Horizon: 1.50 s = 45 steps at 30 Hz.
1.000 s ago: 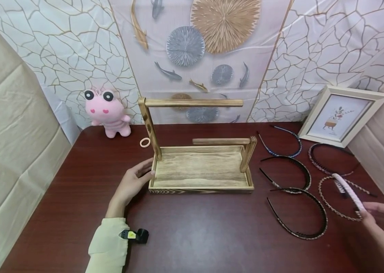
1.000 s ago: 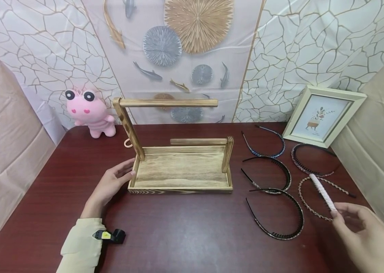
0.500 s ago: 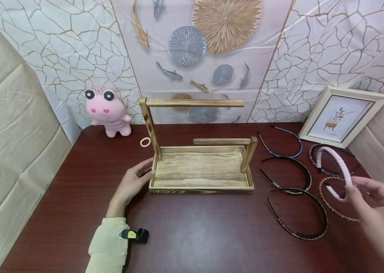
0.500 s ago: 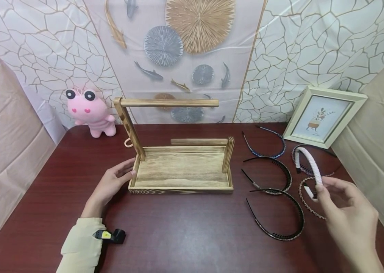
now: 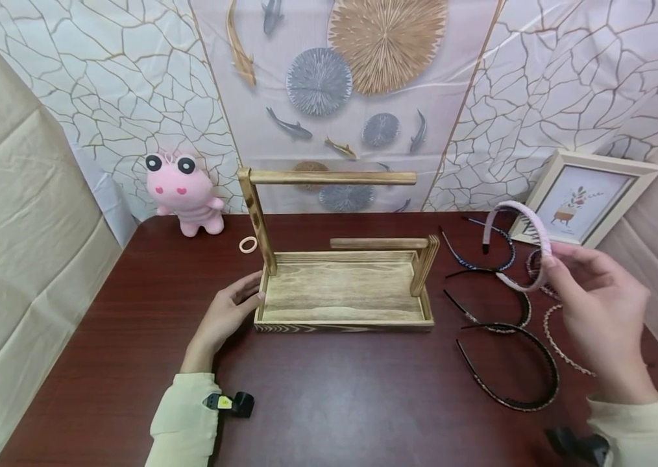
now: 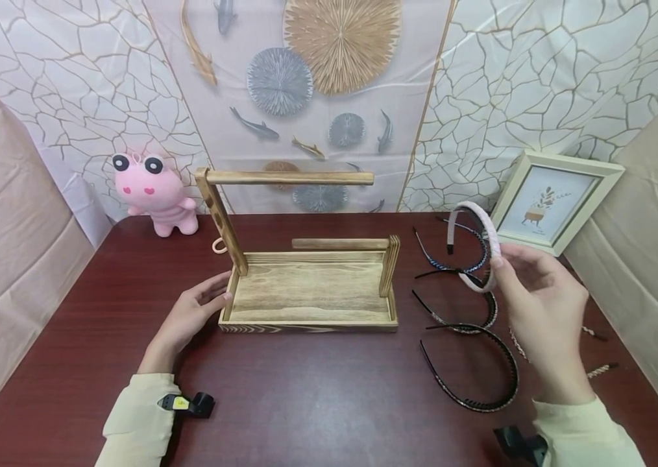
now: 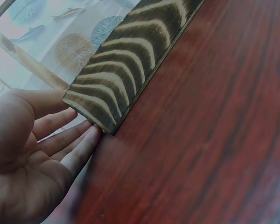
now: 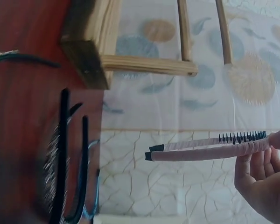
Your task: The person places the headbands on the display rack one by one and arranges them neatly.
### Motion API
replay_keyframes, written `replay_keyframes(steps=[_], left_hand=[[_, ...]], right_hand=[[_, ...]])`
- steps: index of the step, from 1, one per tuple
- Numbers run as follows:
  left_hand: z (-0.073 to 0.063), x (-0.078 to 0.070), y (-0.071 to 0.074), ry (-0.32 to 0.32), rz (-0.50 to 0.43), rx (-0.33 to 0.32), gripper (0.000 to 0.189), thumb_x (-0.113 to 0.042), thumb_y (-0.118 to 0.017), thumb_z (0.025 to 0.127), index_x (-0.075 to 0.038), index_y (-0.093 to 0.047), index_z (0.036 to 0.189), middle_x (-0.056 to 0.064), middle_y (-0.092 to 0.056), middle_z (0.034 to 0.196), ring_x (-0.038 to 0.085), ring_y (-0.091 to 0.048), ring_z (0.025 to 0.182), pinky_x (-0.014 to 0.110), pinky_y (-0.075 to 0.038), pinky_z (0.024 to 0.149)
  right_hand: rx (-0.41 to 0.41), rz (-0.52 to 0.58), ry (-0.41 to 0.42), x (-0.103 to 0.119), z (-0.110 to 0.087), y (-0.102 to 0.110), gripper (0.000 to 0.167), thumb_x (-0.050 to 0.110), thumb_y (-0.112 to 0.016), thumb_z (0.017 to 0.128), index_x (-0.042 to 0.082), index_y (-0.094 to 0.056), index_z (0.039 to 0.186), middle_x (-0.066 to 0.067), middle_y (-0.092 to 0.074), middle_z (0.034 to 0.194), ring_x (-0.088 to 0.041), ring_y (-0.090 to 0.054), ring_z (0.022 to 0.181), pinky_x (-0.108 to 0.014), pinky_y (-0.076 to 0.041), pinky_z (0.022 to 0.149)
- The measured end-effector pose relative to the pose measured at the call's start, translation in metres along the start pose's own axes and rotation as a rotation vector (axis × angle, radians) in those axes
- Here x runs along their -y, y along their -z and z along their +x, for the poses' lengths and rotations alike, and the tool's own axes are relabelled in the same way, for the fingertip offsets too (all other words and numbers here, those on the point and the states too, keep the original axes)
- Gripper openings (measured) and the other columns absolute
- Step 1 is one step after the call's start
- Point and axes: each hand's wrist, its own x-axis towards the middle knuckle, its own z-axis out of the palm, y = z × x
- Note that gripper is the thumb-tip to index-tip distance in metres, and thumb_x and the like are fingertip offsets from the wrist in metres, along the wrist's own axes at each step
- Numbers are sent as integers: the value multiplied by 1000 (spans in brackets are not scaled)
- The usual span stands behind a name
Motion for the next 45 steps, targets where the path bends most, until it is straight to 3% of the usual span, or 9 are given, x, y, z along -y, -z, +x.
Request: replay_keyframes(steps=[10, 18, 32, 39, 45], left_hand=[[1, 1, 0, 9, 25, 4, 50, -22, -63, 99, -16, -49, 146, 14, -56, 141, 27, -49, 134, 47, -41, 107], [1, 2, 0, 10, 10, 2, 49, -21, -63, 99, -15, -50, 146, 14, -56, 141, 27, -50, 134, 46, -41, 107], [-1, 0, 1, -2, 11, -7, 49, -21, -64, 98, -16, -50, 146, 14, -58, 139, 26, -51, 132, 45, -42, 106], [-2, 0, 2, 8, 17, -8, 50, -20, -64, 98, -15, -50, 146, 14, -57, 140, 26, -51, 133, 46, -42, 106], [0, 1, 1, 3, 24, 1, 50, -22, -64, 98, -15, -50, 146, 14, -57, 140, 27, -50, 133, 46, -42, 106]], right_hand=[[28, 114, 43, 2, 22, -49, 17, -7, -74, 83, -10, -71, 100, -7, -73, 85, -10, -65, 72, -14, -52, 64], [82, 306, 62, 12, 35, -88, 16, -10, -71, 84, -14, -69, 100, -13, -72, 84, -15, -65, 73, -20, -56, 67], [177, 292, 61, 16, 35, -144, 11, -7, -69, 88, -4, -72, 98, -10, -72, 87, -13, -65, 74, -20, -56, 66], [247, 262, 61, 10, 24, -179, 11, -5, -68, 89, -2, -72, 99, -6, -72, 90, -12, -64, 76, -20, -54, 67], [277, 210, 33, 6, 12, -206, 16, -3, -68, 91, -7, -69, 106, -3, -72, 92, -12, -64, 79, -20, -54, 71]])
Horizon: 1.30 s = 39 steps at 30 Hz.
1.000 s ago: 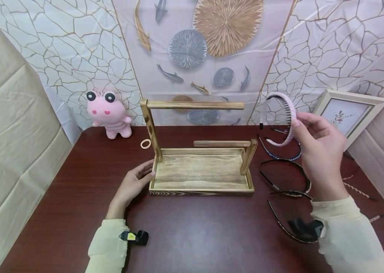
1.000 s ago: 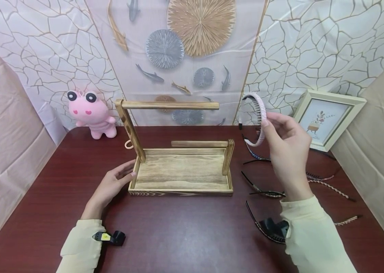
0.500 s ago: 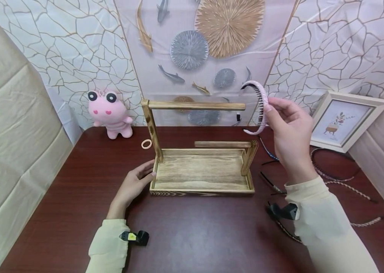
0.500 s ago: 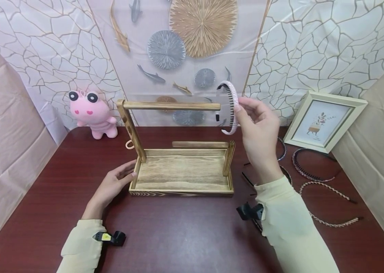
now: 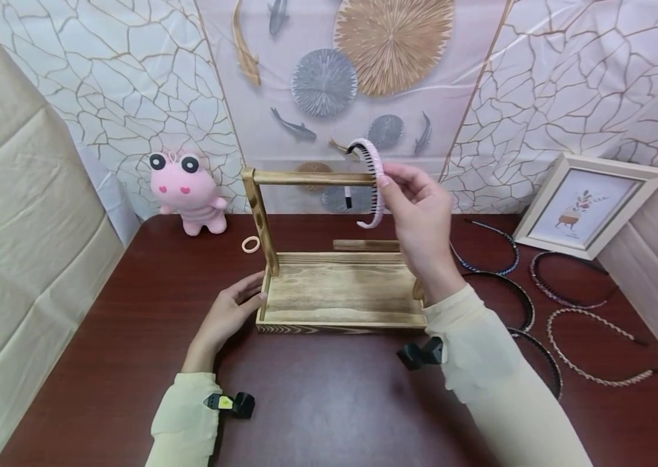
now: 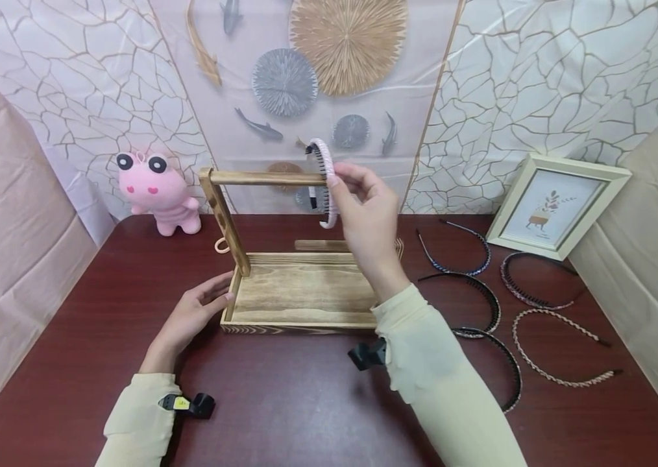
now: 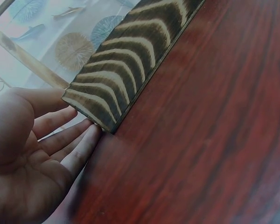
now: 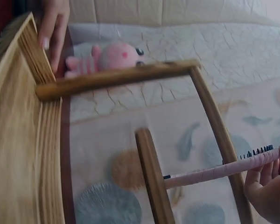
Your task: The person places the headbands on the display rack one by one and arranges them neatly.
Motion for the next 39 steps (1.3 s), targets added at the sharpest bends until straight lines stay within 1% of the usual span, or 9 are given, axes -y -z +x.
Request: replay_keyframes(steps=[5, 10, 15, 22, 27, 30, 33, 35, 39], left_hand=[[1, -1, 1, -13, -7, 6, 50, -21, -64, 98, -15, -50, 146, 14, -57, 140, 26, -50, 133, 45, -42, 106], [-2, -1, 3, -29, -22, 3, 50, -18, -64, 98, -14, -50, 146, 14, -57, 140, 25, -51, 133, 43, -42, 106], [-3, -1, 5, -33, -17, 2, 51, -19, -64, 98, -14, -49, 146, 14, -56, 141, 25, -51, 133, 42, -43, 106], [-2, -2, 5, -41, -22, 5, 50, -17, -64, 98, -14, -50, 146, 13, -57, 140, 25, -51, 133, 43, -42, 106], [0, -1, 4, -40, -15, 4, 50, -18, -64, 98, -14, -50, 146, 14, -57, 140, 26, -51, 132, 43, -43, 105], [1, -1, 3, -38, -12, 1, 49, -18, -63, 98, -14, -51, 145, 14, -58, 139, 26, -52, 132, 44, -43, 105], [1, -2, 2, -32, -11, -4, 49, -18, -63, 98, -14, -51, 145, 14, -58, 138, 25, -52, 131, 43, -44, 104], [1, -2, 2, -32, -9, -4, 49, -18, -63, 98, -13, -51, 145, 14, -59, 138, 26, -53, 131, 42, -44, 104], [1, -1, 1, -29, -9, -1, 49, -17, -63, 98, -13, -51, 145, 14, -59, 137, 25, -53, 130, 40, -45, 103]], right_hand=[[22, -43, -37, -8, -7, -24, 20, 0, -68, 92, -8, -68, 110, 0, -70, 93, -9, -62, 79, -20, -53, 72], [61, -61, -78, -16, -14, -49, 22, 4, -68, 92, -7, -68, 111, -9, -70, 99, -9, -61, 78, -21, -52, 71], [64, -44, -88, -25, -19, -73, 21, 5, -69, 92, -5, -68, 111, -13, -70, 100, -7, -61, 76, -20, -52, 69], [70, 17, -94, -30, -25, -100, 21, 3, -68, 93, -7, -67, 111, -17, -70, 101, -7, -62, 78, -19, -53, 66], [78, 35, -123, -34, -28, -111, 21, 4, -68, 93, -6, -68, 111, -16, -70, 101, -7, -63, 78, -20, -52, 60], [67, 38, -151, -35, -29, -114, 20, 5, -69, 92, -4, -69, 110, -14, -71, 100, -9, -63, 78, -19, -51, 59], [56, 58, -184, -37, -30, -116, 20, 6, -70, 92, -4, -69, 109, -13, -71, 99, -12, -65, 79, -19, -52, 62], [55, 83, -202, -38, -30, -118, 20, 5, -70, 92, -4, -69, 110, -13, -71, 100, -14, -65, 81, -20, -54, 67], [60, 130, -225, -42, -31, -120, 21, 2, -69, 91, -6, -67, 110, -13, -69, 100, -25, -67, 86, -23, -56, 71]])
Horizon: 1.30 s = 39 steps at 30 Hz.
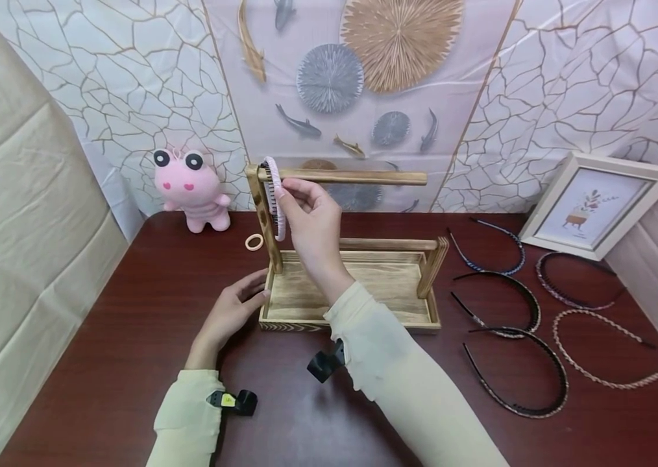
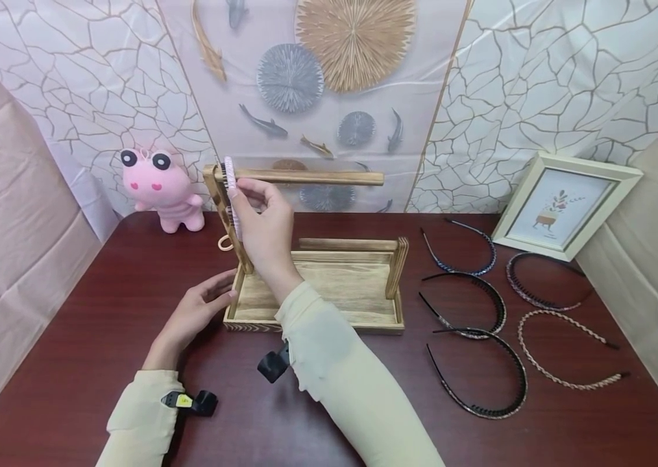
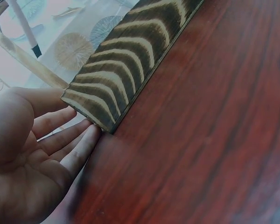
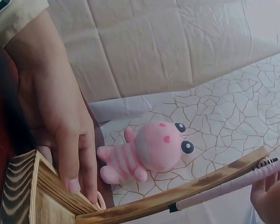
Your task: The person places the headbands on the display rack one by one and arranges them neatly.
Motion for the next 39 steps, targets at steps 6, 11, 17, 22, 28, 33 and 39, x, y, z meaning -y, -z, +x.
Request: replay_keyframes(steps=[6, 11, 17, 22, 28, 33, 39], left_hand=[[-1, 0, -1, -8, -13, 4, 49, -16, -63, 98, -12, -51, 145, 14, -59, 137, 25, -53, 130, 41, -45, 103], [-1, -1, 0, 1, -18, 1, 48, -16, -63, 98, -12, -51, 145, 14, -59, 137, 25, -53, 130, 42, -44, 104], [0, -1, 0, -4, -14, 1, 48, -16, -63, 98, -13, -51, 145, 14, -59, 137, 25, -53, 130, 42, -45, 104], [-1, -1, 1, -10, -15, 1, 48, -16, -63, 98, -13, -51, 144, 14, -60, 136, 24, -54, 129, 41, -45, 103], [-1, -1, 1, -15, -17, 4, 49, -15, -64, 98, -12, -51, 145, 14, -59, 137, 24, -53, 130, 38, -45, 102], [-2, -1, 2, -9, -21, 5, 49, -15, -64, 98, -13, -51, 145, 14, -59, 137, 24, -53, 130, 39, -45, 103], [-1, -1, 2, -5, -27, 17, 50, -17, -64, 98, -13, -50, 146, 14, -57, 139, 25, -51, 132, 42, -43, 105]], right_hand=[[34, -10, 6, -2, 0, 1, 22, 1, -69, 91, -7, -65, 111, -14, -68, 103, -18, -67, 86, -23, -56, 73], [80, 3, 1, -2, -1, 3, 23, -1, -68, 91, -9, -63, 113, -17, -68, 106, -10, -66, 83, -30, -58, 81], [92, -67, 23, -3, 0, 6, 26, 2, -69, 91, -8, -64, 114, -19, -68, 109, -11, -65, 82, -30, -58, 77], [91, -106, 40, -3, 2, 12, 26, 4, -70, 92, -8, -65, 114, -20, -68, 110, -12, -65, 82, -32, -58, 78], [108, -146, 57, 1, 0, 25, 23, 6, -69, 92, -4, -66, 112, -17, -70, 107, -10, -65, 80, -41, -57, 82], [143, -184, 76, 8, -5, 46, 24, 6, -69, 92, -5, -65, 113, -15, -69, 108, -11, -65, 86, -30, -57, 81], [206, -213, 67, 25, -15, 91, 24, 2, -68, 92, -9, -65, 112, -10, -69, 104, -12, -66, 88, -30, -57, 81]])
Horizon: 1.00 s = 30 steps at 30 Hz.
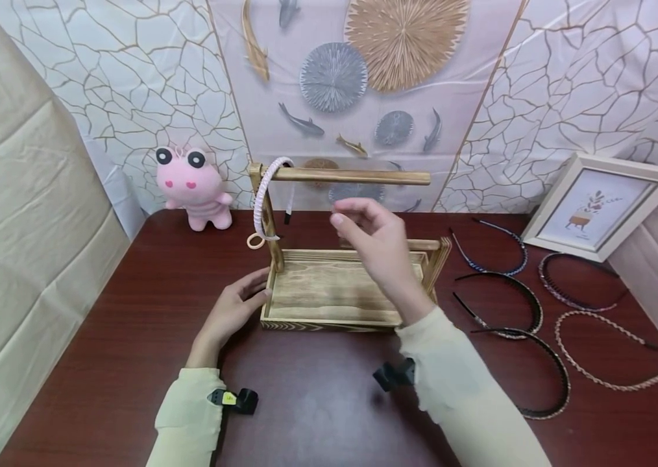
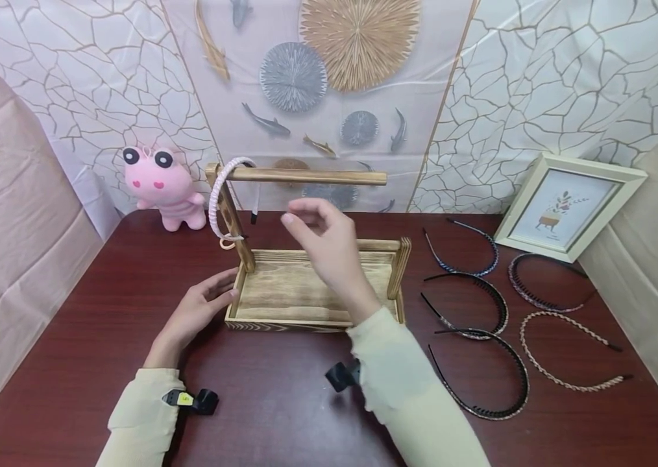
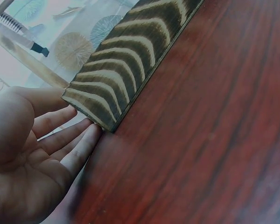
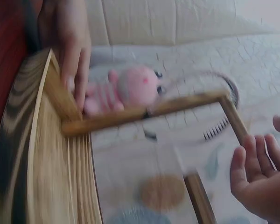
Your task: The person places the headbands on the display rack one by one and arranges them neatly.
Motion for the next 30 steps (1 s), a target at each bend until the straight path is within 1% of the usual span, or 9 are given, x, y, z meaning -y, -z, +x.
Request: replay_keyframes(steps=[2, 4, 6, 11, 16, 18, 23, 26, 30], left_hand=[[0, 0, 0, 1, 6, 1, 50, -17, -63, 98, -13, -49, 146, 14, -57, 140, 25, -51, 132, 42, -43, 105], [0, 0, 1, 6, 10, -3, 50, -17, -63, 98, -13, -49, 146, 14, -57, 140, 25, -51, 132, 42, -43, 105], [0, 0, 1, 7, 11, -9, 50, -17, -63, 98, -13, -50, 146, 14, -57, 139, 25, -51, 132, 43, -43, 106], [1, 1, 0, 13, 6, -12, 49, -16, -63, 98, -13, -50, 146, 14, -58, 139, 25, -51, 132, 43, -42, 106], [1, 0, -2, 11, 9, -10, 50, -16, -63, 98, -12, -50, 146, 14, -57, 139, 26, -52, 132, 41, -43, 106], [1, 0, -3, 10, 6, -10, 49, -16, -63, 98, -12, -50, 146, 14, -57, 139, 26, -52, 132, 42, -43, 106], [2, -1, -3, 13, -1, -7, 49, -18, -63, 98, -13, -50, 145, 13, -57, 140, 25, -51, 132, 45, -41, 107], [2, 0, -2, 15, 1, -2, 50, -18, -63, 98, -13, -50, 146, 13, -56, 141, 25, -51, 132, 45, -41, 107], [1, 1, -1, 15, -7, 1, 50, -18, -63, 99, -13, -49, 146, 13, -55, 142, 25, -50, 133, 45, -40, 108]], right_hand=[[13, -18, -17, 3, -7, 18, 23, 3, -69, 92, -8, -65, 112, -8, -70, 104, -14, -66, 89, -32, -57, 82], [19, -54, -32, 5, -15, 36, 22, 6, -70, 92, -5, -67, 111, -8, -70, 106, -16, -67, 92, -33, -57, 84], [20, -98, -40, 7, -22, 54, 21, 7, -70, 93, -4, -68, 110, -6, -71, 103, -16, -67, 92, -29, -56, 83], [35, -262, -43, 12, -45, 102, 19, 8, -68, 94, -4, -68, 109, 2, -73, 100, -8, -67, 91, -20, -54, 79], [14, -310, -76, 12, -73, 152, 18, 2, -66, 94, -8, -66, 109, 2, -74, 99, -6, -70, 87, -19, -56, 78], [6, -312, -104, 12, -85, 171, 19, 0, -65, 94, -10, -65, 111, 2, -75, 99, -7, -71, 87, -19, -55, 79], [-21, -512, -186, 14, -116, 213, 19, 3, -63, 96, -4, -66, 114, 10, -75, 98, -2, -70, 85, -15, -54, 74], [-55, -628, -261, 15, -132, 235, 19, 9, -63, 97, 4, -68, 115, 15, -75, 95, 2, -69, 82, -14, -53, 65], [-82, -672, -338, 14, -154, 259, 19, 12, -64, 98, 9, -69, 116, 18, -74, 93, 6, -68, 82, -16, -53, 60]])
